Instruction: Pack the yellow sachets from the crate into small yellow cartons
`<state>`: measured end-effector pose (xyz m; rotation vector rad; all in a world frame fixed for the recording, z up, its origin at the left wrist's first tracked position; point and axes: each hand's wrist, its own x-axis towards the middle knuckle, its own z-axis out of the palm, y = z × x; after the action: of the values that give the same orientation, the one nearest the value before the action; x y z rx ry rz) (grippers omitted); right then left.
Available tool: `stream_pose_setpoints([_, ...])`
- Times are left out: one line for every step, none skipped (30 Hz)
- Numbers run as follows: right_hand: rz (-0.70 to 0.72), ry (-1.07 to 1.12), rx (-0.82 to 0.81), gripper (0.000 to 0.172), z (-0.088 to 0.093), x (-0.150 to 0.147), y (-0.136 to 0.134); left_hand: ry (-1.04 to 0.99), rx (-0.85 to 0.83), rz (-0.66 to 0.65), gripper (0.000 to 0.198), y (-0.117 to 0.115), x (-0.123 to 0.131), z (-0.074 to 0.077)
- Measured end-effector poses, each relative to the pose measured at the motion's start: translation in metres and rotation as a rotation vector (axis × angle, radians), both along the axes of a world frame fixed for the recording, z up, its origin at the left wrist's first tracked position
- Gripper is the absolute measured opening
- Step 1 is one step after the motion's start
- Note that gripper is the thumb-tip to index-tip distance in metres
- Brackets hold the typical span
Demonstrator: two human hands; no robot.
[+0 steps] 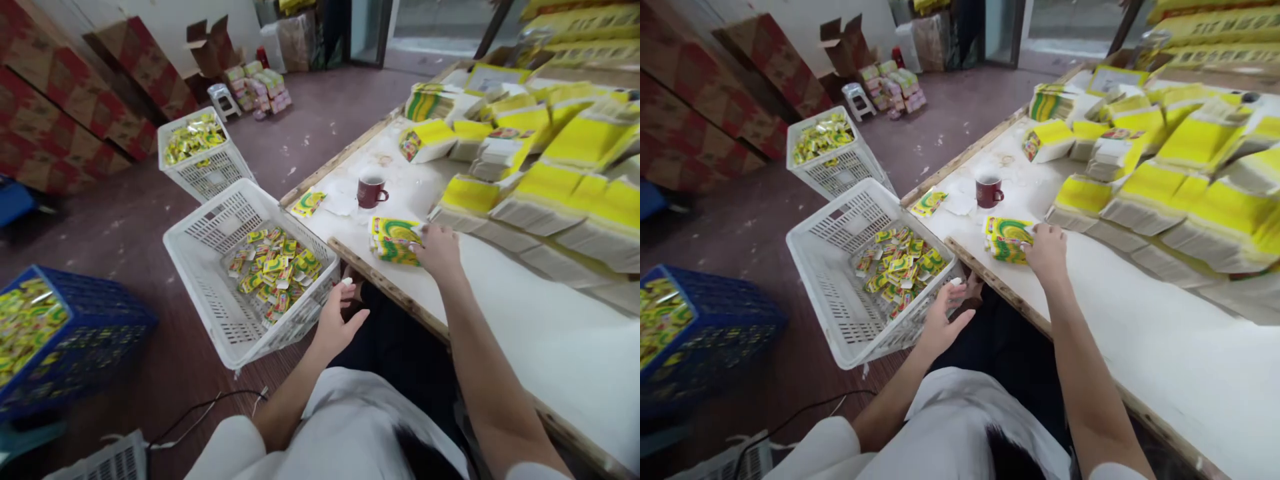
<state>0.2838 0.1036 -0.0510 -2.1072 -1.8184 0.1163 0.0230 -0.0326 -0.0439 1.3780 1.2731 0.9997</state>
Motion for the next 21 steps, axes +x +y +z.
stream_pose_setpoints([-0.018, -0.021, -0.002, 0.033, 0.0, 0.001, 0.0, 0.014, 0.002, -0.014, 0.057, 0.001, 0.0, 0.0])
stream_pose_setpoints([-0.032, -0.035, -0.008, 0.035, 0.0, 0.002, 0.001, 0.023, 0.006, -0.027, 0.055, 0.002, 0.0, 0.0])
stream_pose_setpoints([-0.039, -0.041, -0.016, 0.035, 0.0, 0.003, 0.001, 0.026, 0.008, -0.039, 0.054, 0.003, 0.001, 0.0])
stream_pose_setpoints([-0.039, -0.041, -0.022, 0.034, 0.001, 0.003, 0.002, 0.024, 0.009, -0.049, 0.054, 0.003, 0.001, -0.001])
stream_pose_setpoints([-0.038, -0.033, -0.024, 0.032, 0.003, 0.003, 0.003, 0.02, 0.009, -0.056, 0.054, 0.004, 0.001, -0.001])
stream_pose_setpoints([-0.039, -0.019, -0.022, 0.031, 0.005, 0.003, 0.004, 0.015, 0.006, -0.061, 0.054, 0.004, 0.002, -0.002])
stream_pose_setpoints([-0.045, 0.005, -0.017, 0.03, 0.008, 0.001, 0.003, 0.01, 0.003, -0.065, 0.054, 0.004, 0.002, -0.002])
stream_pose_setpoints([-0.06, 0.039, -0.011, 0.029, 0.011, 0.0, 0.002, 0.008, -0.001, -0.07, 0.054, 0.004, 0.002, -0.003])
stream_pose_setpoints([-0.083, 0.084, -0.002, 0.029, 0.015, -0.003, -0.001, 0.005, -0.006, -0.078, 0.054, 0.003, 0.002, -0.005])
stream_pose_setpoints([-0.114, 0.138, 0.014, 0.031, 0.02, -0.006, -0.006, -0.008, -0.013, -0.09, 0.056, 0.003, 0.002, -0.006])
stream_pose_setpoints([-0.143, 0.2, 0.035, 0.033, 0.025, -0.01, -0.014, -0.04, -0.024, -0.106, 0.062, 0.003, 0.002, -0.009])
stream_pose_setpoints([-0.163, 0.267, 0.067, 0.034, 0.029, -0.016, -0.024, -0.098, -0.035, -0.119, 0.07, 0.003, 0.002, -0.011])
stream_pose_setpoints([-0.161, 0.338, 0.109, 0.035, 0.033, -0.024, -0.036, -0.185, -0.042, -0.121, 0.08, 0.003, 0.002, -0.014])
stream_pose_setpoints([-0.125, 0.409, 0.14, 0.034, 0.037, -0.033, -0.05, -0.295, -0.041, -0.103, 0.089, 0.003, 0.003, -0.016])
stream_pose_setpoints([-0.054, 0.49, 0.152, 0.032, 0.04, -0.043, -0.064, -0.422, -0.031, -0.058, 0.096, 0.003, 0.005, -0.017])
stream_pose_setpoints([0.028, 0.57, 0.136, 0.028, 0.042, -0.056, -0.079, -0.544, -0.013, 0.005, 0.097, 0.004, 0.007, -0.017])
stream_pose_setpoints([0.116, 0.639, 0.068, 0.025, 0.043, -0.069, -0.094, -0.643, 0.008, 0.072, 0.095, 0.005, 0.009, -0.016])
stream_pose_setpoints([0.204, 0.713, -0.029, 0.023, 0.044, -0.082, -0.107, -0.719, 0.017, 0.124, 0.09, 0.006, 0.012, -0.012])
stream_pose_setpoints([0.288, 0.807, -0.119, 0.021, 0.043, -0.096, -0.119, -0.778, 0.009, 0.152, 0.085, 0.007, 0.014, -0.007])
stream_pose_setpoints([0.358, 0.918, -0.192, 0.021, 0.042, -0.108, -0.13, -0.825, -0.01, 0.158, 0.081, 0.008, 0.016, -0.001])
stream_pose_setpoints([0.385, 1.038, -0.229, 0.022, 0.041, -0.118, -0.138, -0.866, -0.034, 0.156, 0.078, 0.01, 0.018, 0.006])
